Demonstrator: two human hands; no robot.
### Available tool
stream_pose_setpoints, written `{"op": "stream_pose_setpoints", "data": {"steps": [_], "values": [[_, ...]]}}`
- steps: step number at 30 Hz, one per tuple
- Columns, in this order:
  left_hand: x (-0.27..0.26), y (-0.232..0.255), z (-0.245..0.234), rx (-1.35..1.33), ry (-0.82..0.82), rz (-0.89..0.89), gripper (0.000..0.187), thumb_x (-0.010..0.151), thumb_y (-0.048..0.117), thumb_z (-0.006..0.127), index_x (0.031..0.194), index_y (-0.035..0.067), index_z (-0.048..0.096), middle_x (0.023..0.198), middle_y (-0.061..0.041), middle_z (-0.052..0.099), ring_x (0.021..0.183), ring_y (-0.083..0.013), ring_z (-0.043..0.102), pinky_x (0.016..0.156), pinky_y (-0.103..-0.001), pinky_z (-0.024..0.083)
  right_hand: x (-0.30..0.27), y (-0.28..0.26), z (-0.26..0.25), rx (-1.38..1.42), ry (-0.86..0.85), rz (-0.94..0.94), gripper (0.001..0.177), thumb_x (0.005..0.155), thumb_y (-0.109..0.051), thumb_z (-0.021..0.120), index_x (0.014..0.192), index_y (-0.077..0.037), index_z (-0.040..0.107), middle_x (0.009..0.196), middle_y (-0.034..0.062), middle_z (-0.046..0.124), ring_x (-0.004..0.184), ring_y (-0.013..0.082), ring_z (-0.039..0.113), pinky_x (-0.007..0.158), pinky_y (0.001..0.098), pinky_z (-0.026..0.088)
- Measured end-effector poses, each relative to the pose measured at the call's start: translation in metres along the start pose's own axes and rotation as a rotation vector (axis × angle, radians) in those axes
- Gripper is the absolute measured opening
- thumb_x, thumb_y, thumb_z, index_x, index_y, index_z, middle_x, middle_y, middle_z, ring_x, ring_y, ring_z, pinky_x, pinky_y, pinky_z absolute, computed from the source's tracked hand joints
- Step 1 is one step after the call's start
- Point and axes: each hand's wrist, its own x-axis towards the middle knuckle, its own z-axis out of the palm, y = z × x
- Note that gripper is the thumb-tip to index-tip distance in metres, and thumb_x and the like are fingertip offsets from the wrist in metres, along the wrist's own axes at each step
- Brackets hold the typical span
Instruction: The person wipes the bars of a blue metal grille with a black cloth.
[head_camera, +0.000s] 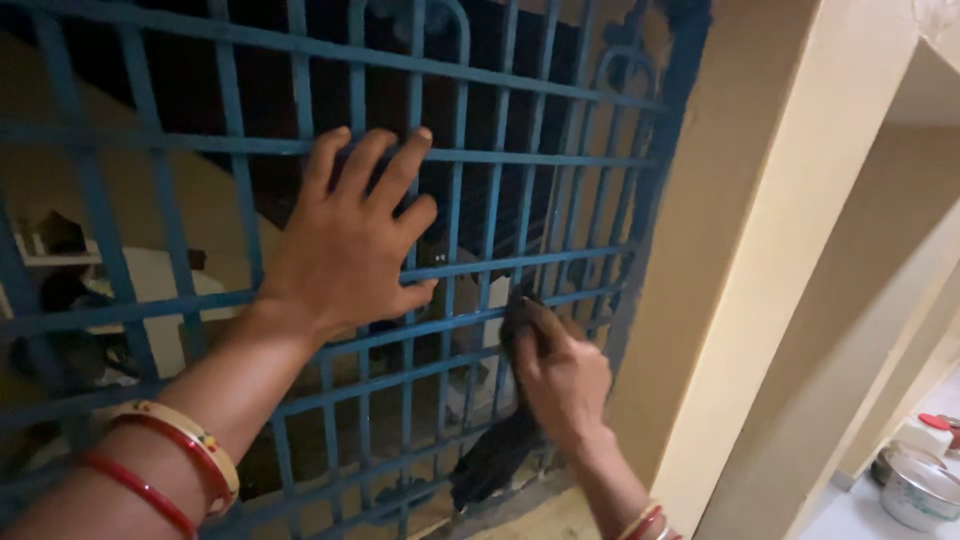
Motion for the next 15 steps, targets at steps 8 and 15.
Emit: {"op": "stream_pose_setpoints", "data": {"steps": [8,15], "values": [[0.004,0.001,-0.002,-0.025,-0.008,-0.018,0.064,0.064,0.059,0.083,0.108,0.013,0.075,0.151,-0.016,0.047,0.138,-0.0363,0.040,0.116,-0.056,0.027,0.050,0.095,-0.040,-0.265,0.117,0.153,0.039,0.092,-0.045,0.064,0.119,-0.019,0.076,0.094,0.0204,0.075,0.086,0.0432,0.072,0.076,0.0521,0.057],[-0.001,0.003,0.001,-0.018,0.017,-0.001,0.061,0.068,0.059,0.083,0.104,0.011,0.076,0.152,-0.017,0.048,0.137,-0.0372,0.042,0.116,-0.058,0.028,0.056,0.060,-0.018,-0.377,0.019,0.033,0.026,0.092,-0.033,0.061,0.111,-0.023,0.076,0.097,0.0161,0.076,0.086,0.0448,0.071,0.071,0.0558,0.056]]}}
